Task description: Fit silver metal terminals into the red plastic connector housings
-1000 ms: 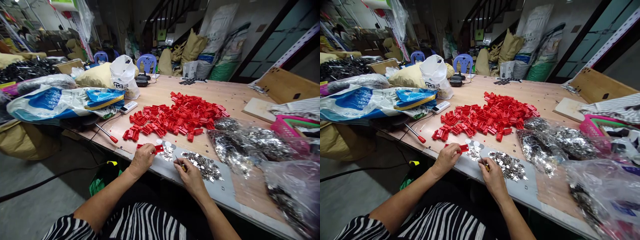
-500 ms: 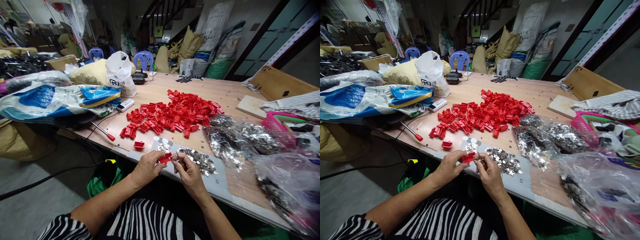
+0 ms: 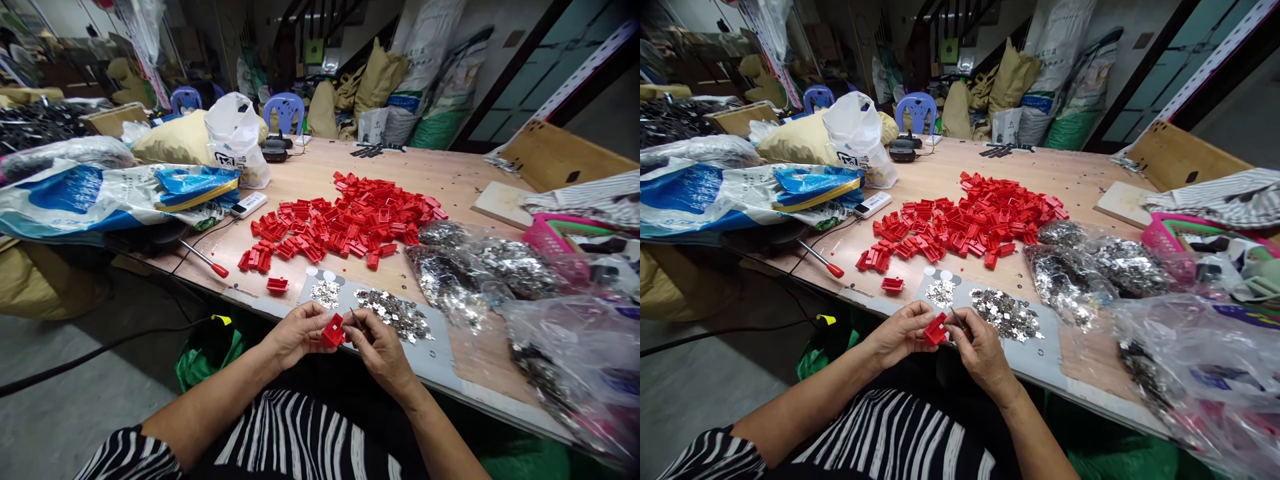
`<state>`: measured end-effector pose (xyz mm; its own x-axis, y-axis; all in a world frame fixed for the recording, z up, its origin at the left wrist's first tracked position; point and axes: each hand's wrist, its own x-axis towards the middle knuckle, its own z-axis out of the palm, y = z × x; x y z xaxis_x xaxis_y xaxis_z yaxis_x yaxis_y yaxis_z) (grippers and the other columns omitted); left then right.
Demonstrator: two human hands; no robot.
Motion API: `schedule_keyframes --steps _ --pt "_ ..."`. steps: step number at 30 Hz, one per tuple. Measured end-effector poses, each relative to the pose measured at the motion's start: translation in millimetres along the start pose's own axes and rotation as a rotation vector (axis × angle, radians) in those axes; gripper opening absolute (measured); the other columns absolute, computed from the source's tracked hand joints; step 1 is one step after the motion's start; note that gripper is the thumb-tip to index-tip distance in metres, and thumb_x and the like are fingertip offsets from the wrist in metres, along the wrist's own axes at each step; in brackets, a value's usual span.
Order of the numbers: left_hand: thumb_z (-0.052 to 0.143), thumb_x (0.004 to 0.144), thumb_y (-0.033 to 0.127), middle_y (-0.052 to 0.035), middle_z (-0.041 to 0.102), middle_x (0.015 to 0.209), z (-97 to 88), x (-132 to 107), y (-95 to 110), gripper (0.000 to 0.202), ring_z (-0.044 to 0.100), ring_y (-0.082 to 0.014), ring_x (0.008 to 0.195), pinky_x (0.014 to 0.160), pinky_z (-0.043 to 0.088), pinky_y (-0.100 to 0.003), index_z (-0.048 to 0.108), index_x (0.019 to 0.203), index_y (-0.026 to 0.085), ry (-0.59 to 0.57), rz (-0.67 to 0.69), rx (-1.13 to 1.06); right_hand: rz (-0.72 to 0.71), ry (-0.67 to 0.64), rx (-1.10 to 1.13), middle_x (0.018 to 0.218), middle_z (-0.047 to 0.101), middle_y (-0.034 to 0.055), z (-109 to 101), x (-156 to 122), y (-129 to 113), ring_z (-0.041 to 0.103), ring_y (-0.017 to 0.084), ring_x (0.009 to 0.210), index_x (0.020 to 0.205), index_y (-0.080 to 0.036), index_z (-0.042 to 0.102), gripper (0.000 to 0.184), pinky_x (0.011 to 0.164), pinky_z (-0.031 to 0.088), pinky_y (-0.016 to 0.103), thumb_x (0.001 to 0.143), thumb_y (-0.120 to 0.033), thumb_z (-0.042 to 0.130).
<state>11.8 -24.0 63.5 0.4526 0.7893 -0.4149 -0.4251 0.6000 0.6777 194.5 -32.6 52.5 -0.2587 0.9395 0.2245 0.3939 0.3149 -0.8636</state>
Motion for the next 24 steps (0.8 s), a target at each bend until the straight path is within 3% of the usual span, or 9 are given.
schedule_keyframes --steps 3,7,12,24 --pt "0.082 0.063 0.023 -0.003 0.067 0.083 -3.6 2 -1 0.04 0.067 -0.0158 0.072 0.069 0.055 -0.032 0.056 0.093 0.017 -0.012 -0.092 -0.07 0.0 0.011 0.008 0.075 0.06 -0.0002 0 -1 0 0.053 0.012 0.061 0.088 -0.021 0.058 0.009 0.059 0.043 0.023 0.09 -0.028 0.053" --pt "0.079 0.068 0.02 -0.0072 0.068 0.091 -7.3 5 -5 0.049 0.067 -0.0152 0.074 0.078 0.054 -0.034 0.058 0.112 0.015 -0.03 -0.101 -0.143 0.062 0.07 0.012 0.068 0.057 -0.002 -1 -4 -4 0.048 0.011 0.055 0.086 -0.021 0.058 0.01 0.053 0.04 0.023 0.089 -0.03 0.054" --pt "0.079 0.068 0.017 -0.0076 0.069 0.087 -9.2 7 -6 0.038 0.068 -0.0152 0.076 0.082 0.053 -0.032 0.062 0.102 0.012 -0.015 -0.035 -0.146 0.031 0.059 -0.038 0.072 0.059 -0.0004 1 -9 -10 0.05 0.012 0.059 0.084 -0.021 0.058 0.011 0.056 0.039 0.023 0.089 -0.029 0.054" --pt "0.081 0.062 0.018 -0.0027 0.069 0.089 -1.6 -1 -4 0.041 0.064 -0.013 0.08 0.076 0.05 -0.026 0.066 0.1 0.018 0.037 0.191 0.026 -0.066 -0.065 -0.059 0.079 0.061 0.0023 1 -12 -8 0.055 0.015 0.07 0.087 -0.022 0.059 0.009 0.065 0.044 0.027 0.091 -0.023 0.052"
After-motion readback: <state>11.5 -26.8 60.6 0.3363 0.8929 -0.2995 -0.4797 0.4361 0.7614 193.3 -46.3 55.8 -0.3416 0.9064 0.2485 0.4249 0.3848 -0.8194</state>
